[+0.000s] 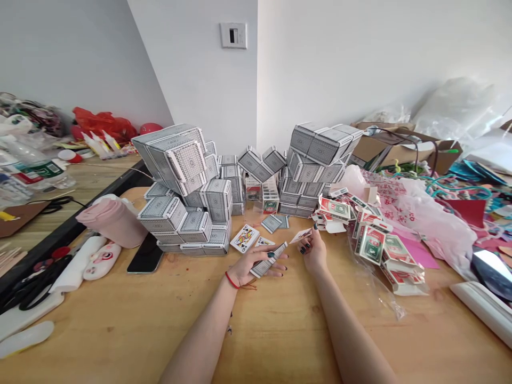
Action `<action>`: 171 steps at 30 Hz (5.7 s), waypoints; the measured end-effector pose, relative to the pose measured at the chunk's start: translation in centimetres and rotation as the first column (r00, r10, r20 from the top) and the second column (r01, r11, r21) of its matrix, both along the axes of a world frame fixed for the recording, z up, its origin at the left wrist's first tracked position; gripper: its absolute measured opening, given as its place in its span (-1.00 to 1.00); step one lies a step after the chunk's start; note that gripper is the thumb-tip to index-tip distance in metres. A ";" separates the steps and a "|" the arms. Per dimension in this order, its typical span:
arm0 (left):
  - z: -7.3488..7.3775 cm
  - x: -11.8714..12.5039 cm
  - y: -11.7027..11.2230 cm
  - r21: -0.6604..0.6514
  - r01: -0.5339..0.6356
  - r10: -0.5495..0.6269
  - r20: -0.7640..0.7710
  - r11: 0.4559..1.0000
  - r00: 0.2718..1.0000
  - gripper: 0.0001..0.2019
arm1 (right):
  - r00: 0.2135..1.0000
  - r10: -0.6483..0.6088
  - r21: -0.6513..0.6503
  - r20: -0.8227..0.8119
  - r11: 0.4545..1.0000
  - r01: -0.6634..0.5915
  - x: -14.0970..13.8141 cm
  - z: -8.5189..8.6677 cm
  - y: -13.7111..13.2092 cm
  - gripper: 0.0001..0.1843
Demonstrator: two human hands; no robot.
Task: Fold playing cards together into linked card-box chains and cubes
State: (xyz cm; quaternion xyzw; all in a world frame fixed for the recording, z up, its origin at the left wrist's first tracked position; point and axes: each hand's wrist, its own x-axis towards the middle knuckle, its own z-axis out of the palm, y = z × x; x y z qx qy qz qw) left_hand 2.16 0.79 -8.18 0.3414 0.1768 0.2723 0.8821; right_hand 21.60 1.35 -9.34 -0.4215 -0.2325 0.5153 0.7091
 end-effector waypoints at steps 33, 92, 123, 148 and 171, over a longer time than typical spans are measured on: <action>-0.3 -0.4 0.2 -0.041 -0.034 0.034 -0.008 0.999 0.999 -0.61 | 0.886 0.109 -0.028 0.450 0.994 -0.108 -0.1 -0.5 -0.4 -0.63; -1.1 -0.1 0.3 -0.242 0.003 0.011 0.059 0.970 0.998 -0.53 | 0.677 0.375 -0.128 0.634 0.914 -0.386 -0.4 -1.7 -0.8 -0.63; -1.0 0.4 0.5 -0.302 -0.106 0.163 0.167 0.947 0.972 -0.59 | 0.675 0.263 0.005 0.689 0.930 -0.368 -2.1 -0.6 -2.0 -0.53; -0.9 0.1 0.1 -0.259 0.165 -0.116 0.194 0.952 0.974 -0.62 | 0.743 0.669 -0.105 -0.019 0.738 -0.667 -2.8 1.5 -3.0 -0.59; 0.3 0.5 -0.5 -0.365 0.028 0.060 0.228 0.931 0.972 -0.68 | 0.709 0.548 -0.041 -0.444 0.778 -0.627 -3.3 1.9 -3.2 -0.82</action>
